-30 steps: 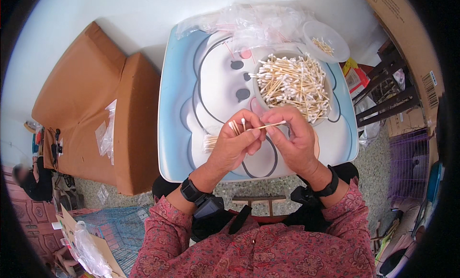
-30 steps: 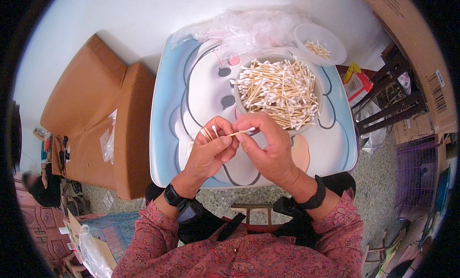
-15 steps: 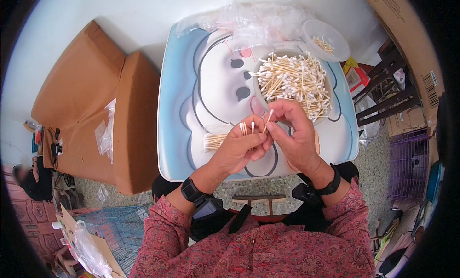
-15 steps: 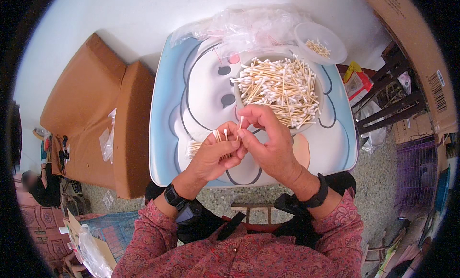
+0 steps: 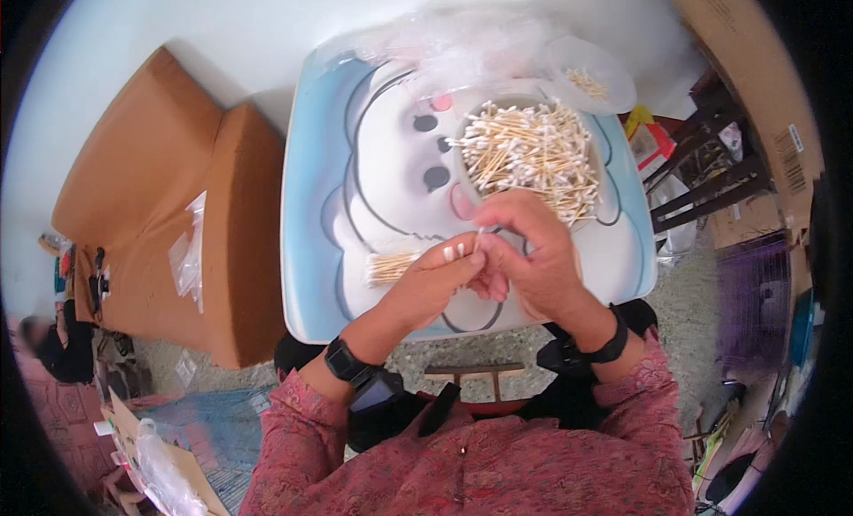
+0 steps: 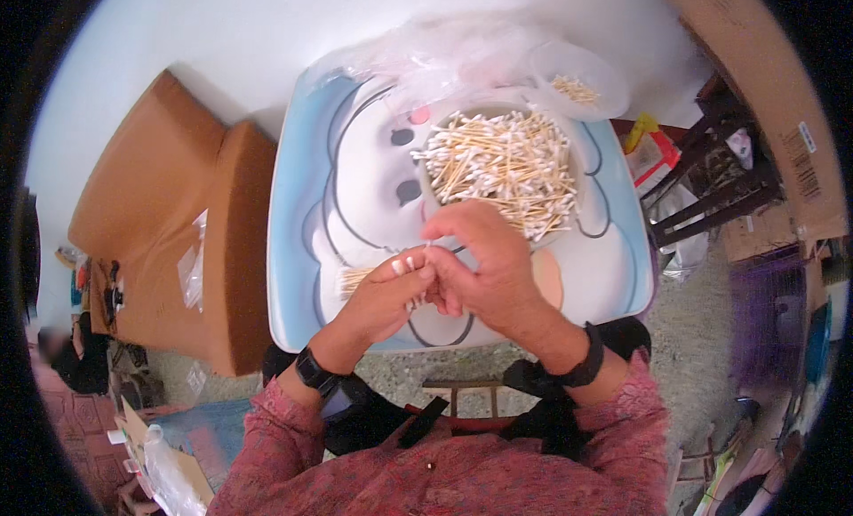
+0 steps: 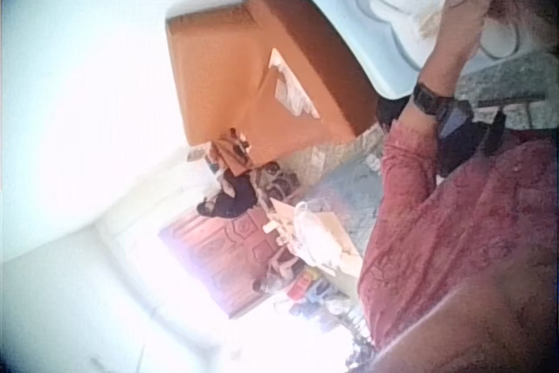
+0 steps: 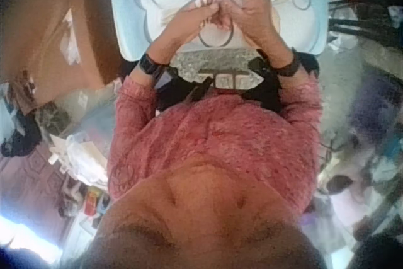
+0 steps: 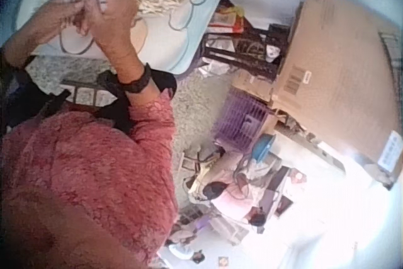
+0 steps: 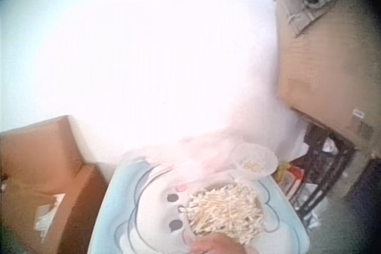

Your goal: Bundling cotton swabs with rubber bands and placing them in a plastic bag.

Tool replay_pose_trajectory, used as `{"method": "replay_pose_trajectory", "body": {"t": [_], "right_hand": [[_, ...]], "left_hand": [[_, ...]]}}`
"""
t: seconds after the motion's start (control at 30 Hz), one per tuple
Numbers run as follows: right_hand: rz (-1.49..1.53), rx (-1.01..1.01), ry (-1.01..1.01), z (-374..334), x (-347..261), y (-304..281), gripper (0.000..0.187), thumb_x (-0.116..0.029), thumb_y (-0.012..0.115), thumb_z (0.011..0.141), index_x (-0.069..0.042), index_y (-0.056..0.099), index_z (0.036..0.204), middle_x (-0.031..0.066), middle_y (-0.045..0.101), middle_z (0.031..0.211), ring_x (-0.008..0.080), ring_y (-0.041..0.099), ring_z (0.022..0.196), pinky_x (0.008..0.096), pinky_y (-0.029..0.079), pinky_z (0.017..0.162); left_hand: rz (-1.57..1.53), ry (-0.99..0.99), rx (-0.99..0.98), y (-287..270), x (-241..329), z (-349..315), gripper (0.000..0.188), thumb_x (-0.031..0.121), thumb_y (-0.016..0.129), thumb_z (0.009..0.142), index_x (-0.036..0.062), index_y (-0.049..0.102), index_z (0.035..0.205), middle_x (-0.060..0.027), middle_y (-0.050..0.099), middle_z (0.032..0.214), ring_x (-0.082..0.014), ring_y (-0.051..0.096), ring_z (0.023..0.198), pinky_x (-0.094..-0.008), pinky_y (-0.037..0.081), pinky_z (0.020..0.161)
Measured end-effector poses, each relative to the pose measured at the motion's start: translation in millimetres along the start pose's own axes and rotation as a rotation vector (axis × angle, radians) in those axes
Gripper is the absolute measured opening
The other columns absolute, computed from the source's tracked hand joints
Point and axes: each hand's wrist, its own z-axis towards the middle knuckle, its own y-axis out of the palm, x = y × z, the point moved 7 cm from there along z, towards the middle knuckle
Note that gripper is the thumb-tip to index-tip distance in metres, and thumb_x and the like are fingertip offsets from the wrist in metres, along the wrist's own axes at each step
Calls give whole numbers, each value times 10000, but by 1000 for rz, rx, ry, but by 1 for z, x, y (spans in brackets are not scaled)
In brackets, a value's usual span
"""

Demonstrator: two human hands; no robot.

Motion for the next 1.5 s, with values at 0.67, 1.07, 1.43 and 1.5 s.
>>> {"method": "replay_pose_trajectory", "body": {"t": [0.67, 1.07, 1.43, 1.5], "right_hand": [[-440, -30, -360, 9, -27, -9, 175, -61, 656, 697, -69, 619, 869, 84, 583, 938, 282, 564, 874, 380, 447, 755], [-883, 132, -239, 24, -10, -58, 189, -65, 685, 657, -59, 603, 827, 76, 572, 1006, 281, 527, 1007, 377, 430, 812], [-859, 255, -217, 27, -18, -78, 160, -18, 633, 664, -55, 555, 798, 104, 592, 966, 294, 557, 903, 378, 455, 749], [-646, 261, -284, 26, -23, -73, 155, -8, 624, 677, -53, 547, 804, 109, 600, 906, 302, 572, 843, 368, 465, 711]], "left_hand": [[132, 6, 84, -3, 4, -3, 236, 213, 377, 980, 69, 535, 1081, -5, 556, 737, -44, 444, 576, -181, 359, 541], [-47, -39, -37, 1, 10, -7, 275, 222, 409, 973, 22, 525, 1121, -4, 538, 694, -19, 354, 486, -148, 283, 443], [-89, -59, -20, -2, 5, -10, 223, 194, 483, 944, 18, 539, 1068, -43, 541, 666, -30, 356, 464, -162, 265, 405], [-86, -40, 24, -5, 6, -11, 202, 186, 502, 935, 25, 541, 1051, -43, 540, 666, -31, 360, 466, -160, 261, 403]]}}
